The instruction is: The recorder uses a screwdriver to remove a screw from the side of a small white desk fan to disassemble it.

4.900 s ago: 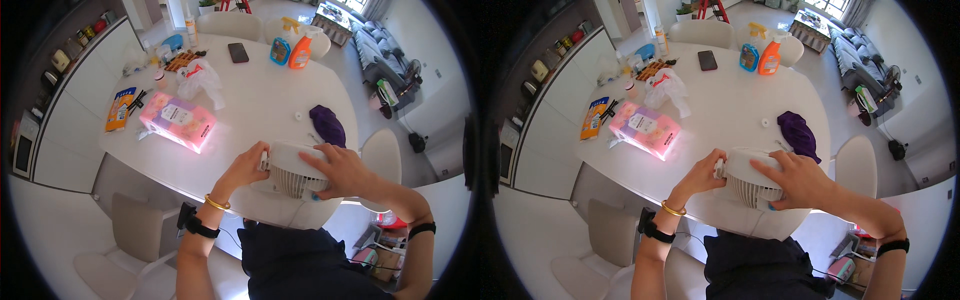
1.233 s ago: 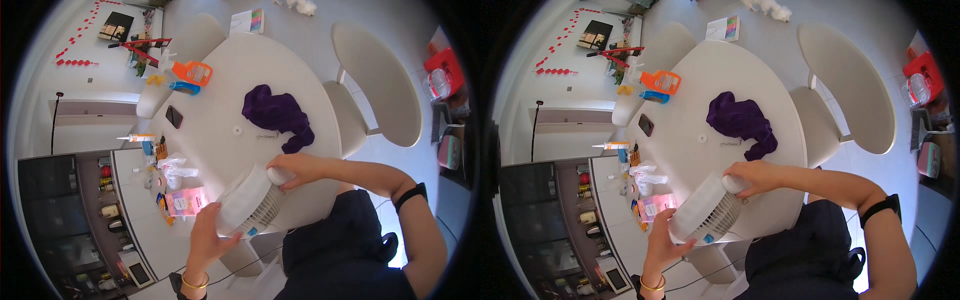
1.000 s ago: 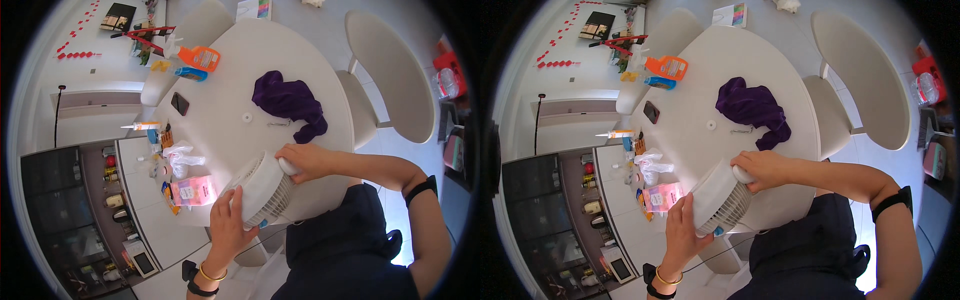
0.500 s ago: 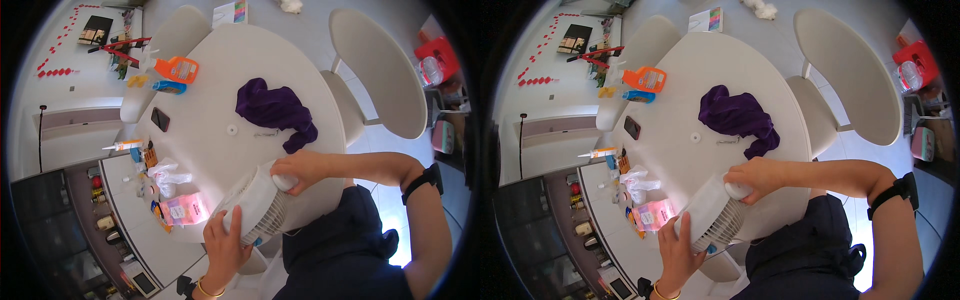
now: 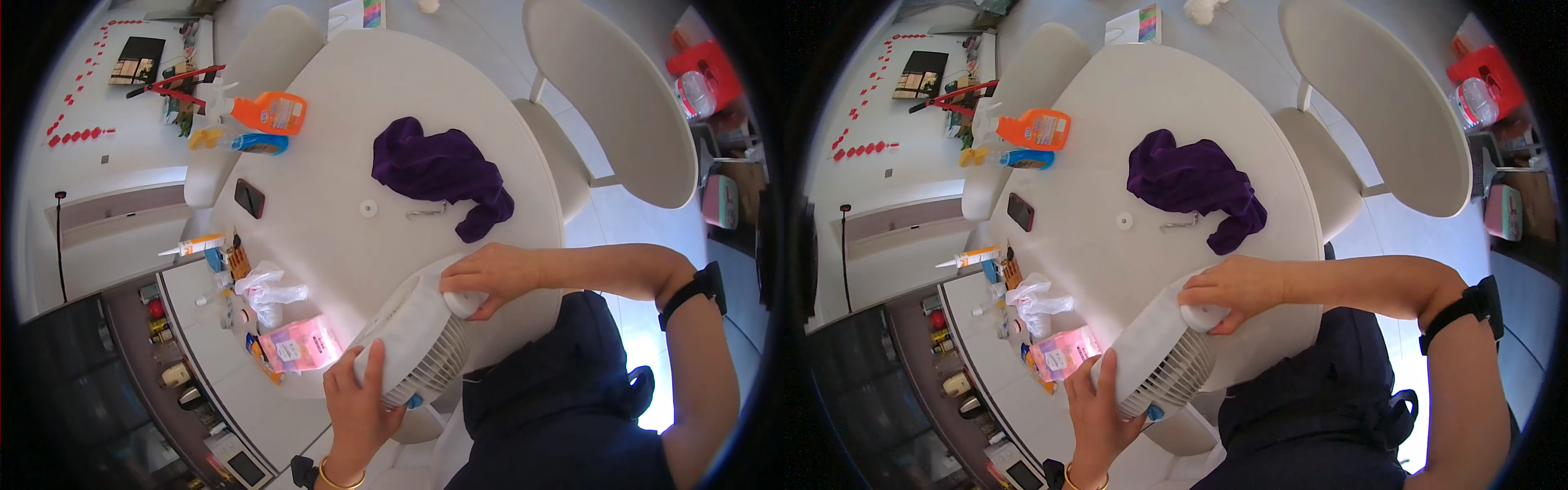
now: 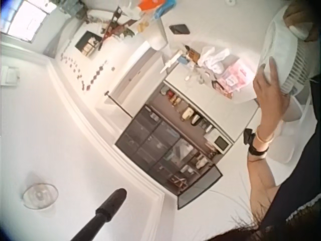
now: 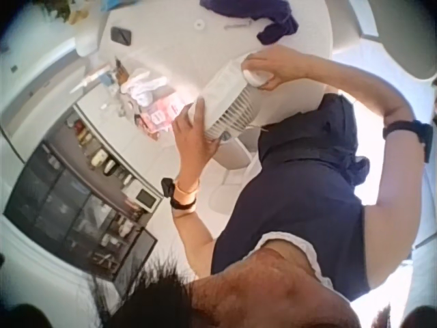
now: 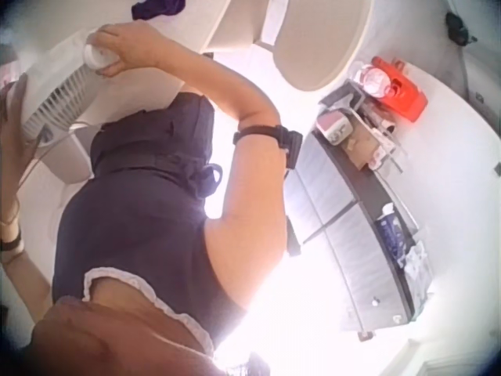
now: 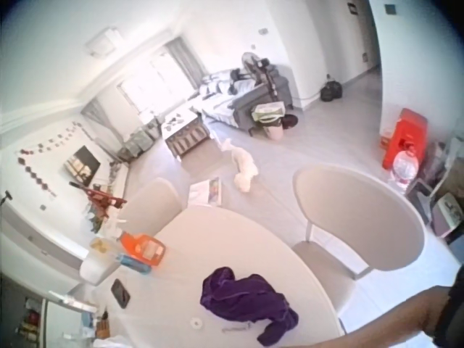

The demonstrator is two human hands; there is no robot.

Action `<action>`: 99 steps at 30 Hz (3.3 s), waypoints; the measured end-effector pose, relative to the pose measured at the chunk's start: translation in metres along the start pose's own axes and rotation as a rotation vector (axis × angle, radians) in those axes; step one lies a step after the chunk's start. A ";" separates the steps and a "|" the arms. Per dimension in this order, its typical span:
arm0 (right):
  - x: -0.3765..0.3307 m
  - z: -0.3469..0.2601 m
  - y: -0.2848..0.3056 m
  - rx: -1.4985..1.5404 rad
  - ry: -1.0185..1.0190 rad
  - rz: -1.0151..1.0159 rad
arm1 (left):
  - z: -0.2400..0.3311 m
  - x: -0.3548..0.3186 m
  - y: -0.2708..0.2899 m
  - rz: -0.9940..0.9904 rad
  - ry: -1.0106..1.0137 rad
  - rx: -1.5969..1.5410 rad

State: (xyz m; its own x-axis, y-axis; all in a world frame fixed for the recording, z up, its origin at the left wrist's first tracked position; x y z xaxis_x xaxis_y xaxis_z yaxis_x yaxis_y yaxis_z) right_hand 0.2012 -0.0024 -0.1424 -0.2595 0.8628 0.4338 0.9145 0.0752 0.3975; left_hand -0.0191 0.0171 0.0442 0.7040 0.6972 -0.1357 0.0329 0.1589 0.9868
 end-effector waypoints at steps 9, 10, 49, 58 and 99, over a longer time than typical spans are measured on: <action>-0.008 -0.001 0.000 0.197 -0.095 0.170 | 0.010 -0.025 -0.022 0.099 -0.024 0.094; -0.011 -0.001 -0.002 0.224 -0.114 0.218 | 0.012 -0.028 -0.026 0.132 -0.043 0.097; -0.007 0.019 -0.001 0.361 0.043 0.058 | 0.000 -0.036 -0.033 0.195 -0.085 0.134; -0.034 -0.024 -0.024 0.240 -0.168 0.581 | 0.001 -0.034 -0.033 0.225 -0.078 0.099; -0.072 0.029 -0.005 -0.390 -0.295 0.436 | -0.004 -0.033 -0.028 0.237 0.007 -0.013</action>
State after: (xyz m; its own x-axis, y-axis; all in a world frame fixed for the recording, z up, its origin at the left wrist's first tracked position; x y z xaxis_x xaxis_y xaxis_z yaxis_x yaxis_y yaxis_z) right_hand 0.2240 -0.0499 -0.1995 0.2567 0.8784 0.4032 0.7227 -0.4514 0.5233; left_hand -0.0463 -0.0075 0.0210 0.6860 0.7208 0.0989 -0.1416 -0.0011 0.9899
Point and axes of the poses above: each hand's wrist, its own x-axis towards the middle knuckle, its own y-axis out of the back of the hand, z = x × y, the point moved 3 cm from there along x, towards the middle knuckle, and after that the axes turned 11 degrees about z, right-handed, at the moved point
